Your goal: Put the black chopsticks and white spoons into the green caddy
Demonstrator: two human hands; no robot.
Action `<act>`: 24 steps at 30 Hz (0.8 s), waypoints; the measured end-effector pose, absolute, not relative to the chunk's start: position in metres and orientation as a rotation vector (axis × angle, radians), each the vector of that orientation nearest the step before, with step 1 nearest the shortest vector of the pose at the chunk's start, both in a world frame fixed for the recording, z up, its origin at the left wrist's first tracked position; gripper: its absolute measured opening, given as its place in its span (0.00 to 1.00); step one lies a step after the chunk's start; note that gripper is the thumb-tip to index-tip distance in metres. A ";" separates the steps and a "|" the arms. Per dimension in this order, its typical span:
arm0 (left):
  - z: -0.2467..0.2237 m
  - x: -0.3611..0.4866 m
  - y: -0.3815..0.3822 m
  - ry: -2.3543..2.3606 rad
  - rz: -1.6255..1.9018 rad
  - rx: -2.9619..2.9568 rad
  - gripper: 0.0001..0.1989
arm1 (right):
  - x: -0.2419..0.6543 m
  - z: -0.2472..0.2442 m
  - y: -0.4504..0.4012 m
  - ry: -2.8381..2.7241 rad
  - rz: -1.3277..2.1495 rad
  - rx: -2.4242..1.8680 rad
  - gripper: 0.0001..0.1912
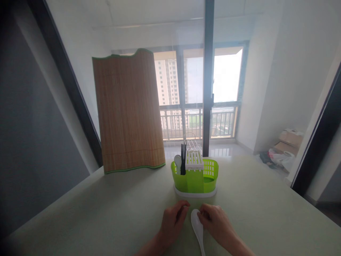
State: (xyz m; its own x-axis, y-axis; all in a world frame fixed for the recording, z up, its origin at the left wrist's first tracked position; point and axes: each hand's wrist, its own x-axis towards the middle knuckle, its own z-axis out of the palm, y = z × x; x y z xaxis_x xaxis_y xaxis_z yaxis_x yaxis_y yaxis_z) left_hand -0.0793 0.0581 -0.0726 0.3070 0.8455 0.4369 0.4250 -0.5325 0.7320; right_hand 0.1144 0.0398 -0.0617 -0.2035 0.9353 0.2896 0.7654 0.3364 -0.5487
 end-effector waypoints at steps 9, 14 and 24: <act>-0.068 -0.084 0.055 1.126 1.310 1.962 0.15 | 0.111 -0.013 0.035 -1.763 -0.006 -1.114 0.08; -0.063 -0.086 0.047 0.973 1.372 2.070 0.12 | 0.103 -0.022 0.030 -1.814 -0.211 -0.948 0.05; -0.033 -0.082 0.029 0.988 1.585 2.322 0.06 | 0.097 -0.023 0.016 -1.854 -0.290 -0.827 0.11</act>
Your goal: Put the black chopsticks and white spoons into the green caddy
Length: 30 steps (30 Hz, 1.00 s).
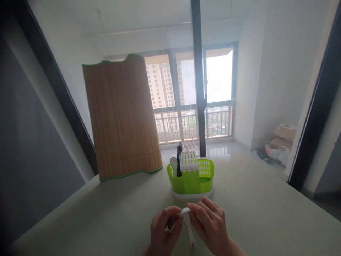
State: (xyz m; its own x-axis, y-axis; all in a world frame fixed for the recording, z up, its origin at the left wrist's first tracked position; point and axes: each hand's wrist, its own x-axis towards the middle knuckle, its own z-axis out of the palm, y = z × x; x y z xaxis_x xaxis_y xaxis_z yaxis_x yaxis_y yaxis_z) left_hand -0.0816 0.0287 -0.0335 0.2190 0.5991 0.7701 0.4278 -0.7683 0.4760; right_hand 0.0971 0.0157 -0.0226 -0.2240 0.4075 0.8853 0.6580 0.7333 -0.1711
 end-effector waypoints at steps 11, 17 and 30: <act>0.036 -0.113 0.045 1.276 1.626 2.727 0.04 | 0.101 -0.029 0.018 -1.878 -0.311 -0.788 0.13; 0.100 -0.124 0.106 1.767 1.935 2.371 0.13 | 0.102 -0.040 0.025 -1.931 -0.361 -0.783 0.13; 0.052 -0.101 0.179 1.915 1.081 2.421 0.13 | 0.101 -0.049 0.032 -2.001 -0.315 -0.839 0.09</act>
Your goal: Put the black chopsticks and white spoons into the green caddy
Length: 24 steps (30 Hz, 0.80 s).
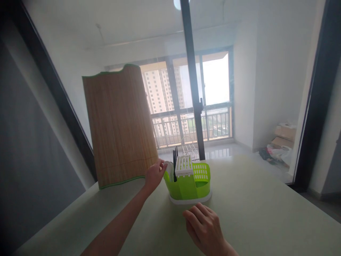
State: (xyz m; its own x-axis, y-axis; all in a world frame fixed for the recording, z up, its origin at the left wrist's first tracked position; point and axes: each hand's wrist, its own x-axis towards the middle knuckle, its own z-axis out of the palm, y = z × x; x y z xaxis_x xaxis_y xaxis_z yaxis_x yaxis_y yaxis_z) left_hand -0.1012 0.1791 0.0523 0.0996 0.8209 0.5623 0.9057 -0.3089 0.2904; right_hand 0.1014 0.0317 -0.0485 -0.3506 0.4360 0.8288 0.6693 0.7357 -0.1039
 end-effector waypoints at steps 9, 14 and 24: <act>0.042 -0.101 0.191 -1.824 -0.934 -2.297 0.10 | 0.099 -0.051 0.034 -2.019 -0.335 -0.859 0.08; 0.043 -0.097 0.197 -1.856 -0.904 -2.303 0.12 | 0.097 -0.055 0.036 -2.017 -0.310 -0.884 0.07; 0.003 -0.094 0.115 -1.617 -1.314 -2.465 0.10 | 0.087 -0.080 0.043 -2.312 -0.092 -1.199 0.06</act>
State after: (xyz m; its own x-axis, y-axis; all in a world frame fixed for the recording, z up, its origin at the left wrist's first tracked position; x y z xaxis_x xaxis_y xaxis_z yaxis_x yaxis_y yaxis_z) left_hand -0.0940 0.1148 0.0027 0.1679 0.7987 0.5779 0.7287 -0.4953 0.4729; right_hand 0.0873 0.0433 -0.0799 -0.4664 0.7413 0.4827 0.7775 0.6038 -0.1761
